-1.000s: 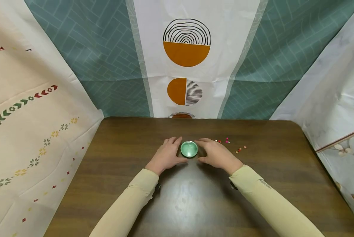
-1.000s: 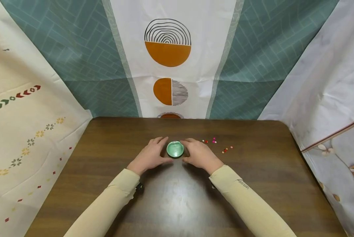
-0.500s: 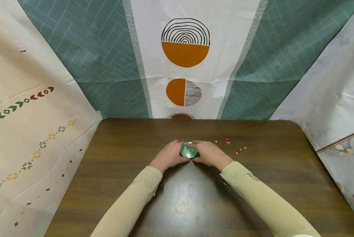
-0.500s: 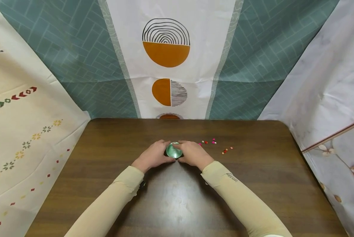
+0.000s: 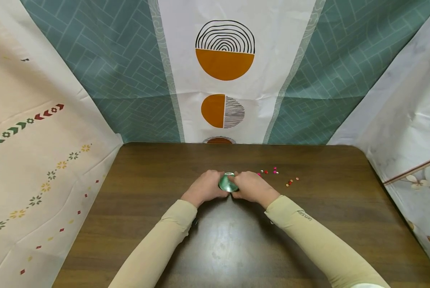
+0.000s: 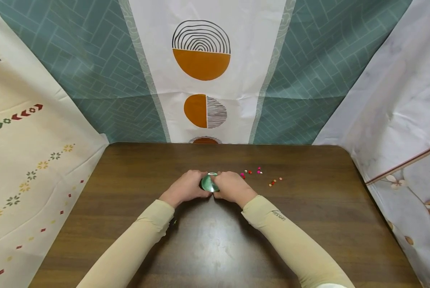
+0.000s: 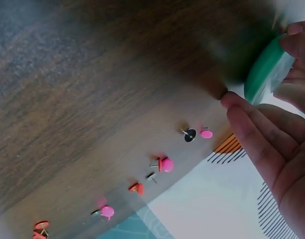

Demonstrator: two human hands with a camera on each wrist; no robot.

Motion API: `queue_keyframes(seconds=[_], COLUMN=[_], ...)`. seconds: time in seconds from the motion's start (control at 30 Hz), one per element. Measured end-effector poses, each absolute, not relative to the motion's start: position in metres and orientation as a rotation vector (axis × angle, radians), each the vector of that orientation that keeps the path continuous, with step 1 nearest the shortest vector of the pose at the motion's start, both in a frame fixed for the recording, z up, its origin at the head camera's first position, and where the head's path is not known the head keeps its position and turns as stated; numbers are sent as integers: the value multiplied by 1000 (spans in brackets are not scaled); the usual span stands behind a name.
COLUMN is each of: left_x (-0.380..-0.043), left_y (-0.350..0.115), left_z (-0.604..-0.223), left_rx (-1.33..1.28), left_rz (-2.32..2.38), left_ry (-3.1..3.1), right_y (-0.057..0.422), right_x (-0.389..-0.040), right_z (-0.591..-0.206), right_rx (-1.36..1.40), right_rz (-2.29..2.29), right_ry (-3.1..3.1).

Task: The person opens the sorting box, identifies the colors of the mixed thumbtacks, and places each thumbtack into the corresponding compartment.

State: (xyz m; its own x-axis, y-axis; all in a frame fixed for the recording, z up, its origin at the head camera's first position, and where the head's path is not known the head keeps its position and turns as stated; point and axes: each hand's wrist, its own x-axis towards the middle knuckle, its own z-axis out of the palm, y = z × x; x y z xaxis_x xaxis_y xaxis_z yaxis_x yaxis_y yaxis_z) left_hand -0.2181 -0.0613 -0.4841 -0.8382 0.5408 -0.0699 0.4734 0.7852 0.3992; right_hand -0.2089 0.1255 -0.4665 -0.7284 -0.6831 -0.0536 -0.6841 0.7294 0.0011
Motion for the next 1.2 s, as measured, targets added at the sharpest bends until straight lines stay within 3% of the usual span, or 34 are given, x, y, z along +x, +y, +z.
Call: queue_keyframes(seconds=[0.5,0.97,1.2], left_x=[-215,-220,-223], left_y=[-61,-59,-61], left_z=[-485,-480,-481], left_rx=[962,910,872], left_rz=[464,471,523], left_ry=[2837,2796,2789], right_y=[118,118,119], right_x=[-205,-210,-214], right_z=[-471,-476,-475], right_rx=[-1223,-1527,-1552], right_rz=[57,271,312], right_ry=[2903,2922,2914])
